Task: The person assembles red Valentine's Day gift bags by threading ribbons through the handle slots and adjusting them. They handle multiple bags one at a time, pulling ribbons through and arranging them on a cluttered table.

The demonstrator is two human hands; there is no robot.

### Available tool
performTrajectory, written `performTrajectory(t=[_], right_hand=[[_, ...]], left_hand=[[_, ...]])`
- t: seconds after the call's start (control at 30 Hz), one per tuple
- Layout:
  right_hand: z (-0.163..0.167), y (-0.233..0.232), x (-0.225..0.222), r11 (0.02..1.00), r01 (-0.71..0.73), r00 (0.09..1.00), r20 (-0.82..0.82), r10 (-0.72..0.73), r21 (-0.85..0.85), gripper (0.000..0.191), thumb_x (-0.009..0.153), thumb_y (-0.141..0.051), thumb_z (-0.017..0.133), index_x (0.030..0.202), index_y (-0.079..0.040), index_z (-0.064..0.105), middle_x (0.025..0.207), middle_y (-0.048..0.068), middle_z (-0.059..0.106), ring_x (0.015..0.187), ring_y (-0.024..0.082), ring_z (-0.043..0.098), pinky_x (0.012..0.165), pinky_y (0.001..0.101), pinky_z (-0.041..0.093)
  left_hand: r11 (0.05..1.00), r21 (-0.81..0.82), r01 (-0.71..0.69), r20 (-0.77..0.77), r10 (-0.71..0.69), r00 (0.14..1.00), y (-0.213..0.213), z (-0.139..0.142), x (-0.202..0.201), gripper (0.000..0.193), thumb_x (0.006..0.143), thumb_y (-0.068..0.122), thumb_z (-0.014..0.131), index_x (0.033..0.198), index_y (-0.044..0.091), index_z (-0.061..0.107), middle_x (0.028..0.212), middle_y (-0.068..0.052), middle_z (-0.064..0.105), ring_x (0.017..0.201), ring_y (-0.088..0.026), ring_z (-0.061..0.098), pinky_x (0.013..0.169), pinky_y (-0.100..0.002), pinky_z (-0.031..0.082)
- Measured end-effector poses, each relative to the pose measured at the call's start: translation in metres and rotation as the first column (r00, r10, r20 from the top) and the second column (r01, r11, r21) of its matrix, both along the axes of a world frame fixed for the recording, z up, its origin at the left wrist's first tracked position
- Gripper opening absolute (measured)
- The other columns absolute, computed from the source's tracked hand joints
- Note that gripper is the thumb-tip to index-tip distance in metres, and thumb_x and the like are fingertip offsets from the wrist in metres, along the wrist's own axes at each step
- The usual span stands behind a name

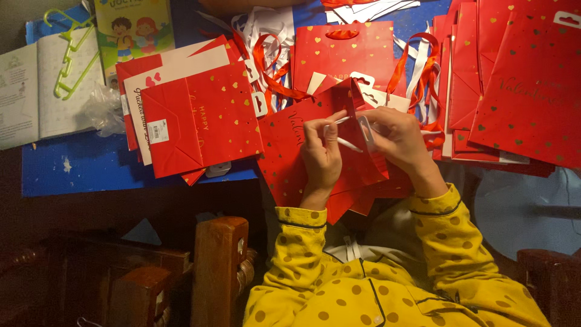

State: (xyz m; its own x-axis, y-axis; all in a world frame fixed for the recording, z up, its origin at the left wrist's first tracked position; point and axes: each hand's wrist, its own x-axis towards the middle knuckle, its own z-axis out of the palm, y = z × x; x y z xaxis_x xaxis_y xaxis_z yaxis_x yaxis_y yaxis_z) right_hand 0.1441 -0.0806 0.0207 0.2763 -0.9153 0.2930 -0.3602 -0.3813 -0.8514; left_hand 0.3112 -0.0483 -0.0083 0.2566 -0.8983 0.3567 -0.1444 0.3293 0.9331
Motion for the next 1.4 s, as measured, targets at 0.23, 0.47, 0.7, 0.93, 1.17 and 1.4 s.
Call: performTrajectory(t=[0.23, 0.47, 0.7, 0.93, 1.17, 1.4], right_hand=[[-0.006, 0.004, 0.006, 0.926, 0.152, 0.981, -0.059, -0.183, -0.346, 0.018, 0.098, 0.001, 0.073, 0.115, -0.005, 0.075, 0.085, 0.008, 0.063, 0.074, 0.018, 0.062, 0.066, 0.0319, 0.048], [-0.005, 0.003, 0.005, 0.940, 0.121, 0.980, -0.111, -0.164, -0.320, 0.014, 0.089, 0.003, 0.074, 0.102, -0.003, 0.073, 0.082, 0.009, 0.061, 0.069, 0.021, 0.061, 0.062, 0.0331, 0.046], [-0.007, 0.002, 0.007, 0.923, 0.131, 0.974, -0.127, -0.188, -0.363, 0.008, 0.092, 0.001, 0.074, 0.099, -0.002, 0.072, 0.080, 0.009, 0.061, 0.068, 0.022, 0.059, 0.061, 0.0340, 0.046], [-0.008, 0.002, 0.011, 0.865, 0.149, 0.937, -0.210, -0.277, -0.479, 0.005, 0.096, -0.005, 0.075, 0.100, -0.006, 0.077, 0.080, 0.008, 0.063, 0.072, 0.025, 0.062, 0.064, 0.0366, 0.048], [-0.015, 0.001, 0.008, 0.848, 0.126, 0.922, -0.255, -0.292, -0.514, 0.006, 0.097, -0.006, 0.073, 0.093, -0.003, 0.069, 0.088, 0.010, 0.064, 0.083, 0.029, 0.063, 0.073, 0.0392, 0.050], [-0.012, 0.001, 0.008, 0.857, 0.121, 0.936, -0.230, -0.267, -0.502, 0.006, 0.095, -0.004, 0.073, 0.101, -0.004, 0.073, 0.089, 0.010, 0.065, 0.085, 0.029, 0.064, 0.074, 0.0389, 0.051]], left_hand=[[0.995, -0.069, 0.078, -0.330, -0.097, 0.939, -0.004, -0.009, -0.003, 0.021, 0.113, 0.023, 0.045, 0.120, 0.005, 0.040, 0.135, -0.016, 0.057, 0.110, -0.019, 0.072, 0.096, -0.033, 0.062], [0.994, 0.108, 0.007, 0.104, -0.019, 0.994, -0.012, 0.010, -0.003, 0.038, 0.097, 0.017, 0.070, 0.131, 0.005, 0.062, 0.123, -0.012, 0.066, 0.090, -0.017, 0.072, 0.071, -0.029, 0.061], [0.997, 0.022, -0.072, 0.248, 0.065, 0.966, -0.009, 0.009, -0.004, 0.012, 0.103, 0.014, 0.068, 0.111, 0.007, 0.072, 0.098, -0.009, 0.073, 0.086, -0.021, 0.073, 0.074, -0.033, 0.058], [0.988, 0.155, -0.008, -0.122, 0.027, 0.992, -0.011, 0.001, -0.005, 0.014, 0.110, 0.016, 0.049, 0.113, 0.002, 0.051, 0.107, -0.009, 0.074, 0.084, -0.015, 0.073, 0.074, -0.028, 0.061], [0.995, 0.095, -0.002, 0.116, -0.009, 0.993, -0.011, 0.008, -0.004, 0.036, 0.099, 0.019, 0.069, 0.129, 0.001, 0.059, 0.109, -0.014, 0.073, 0.082, -0.017, 0.071, 0.069, -0.030, 0.061], [0.993, 0.104, -0.049, 0.147, 0.034, 0.989, -0.009, -0.002, -0.003, 0.012, 0.109, 0.016, 0.062, 0.117, 0.006, 0.063, 0.103, -0.010, 0.076, 0.088, -0.017, 0.076, 0.076, -0.030, 0.062]])
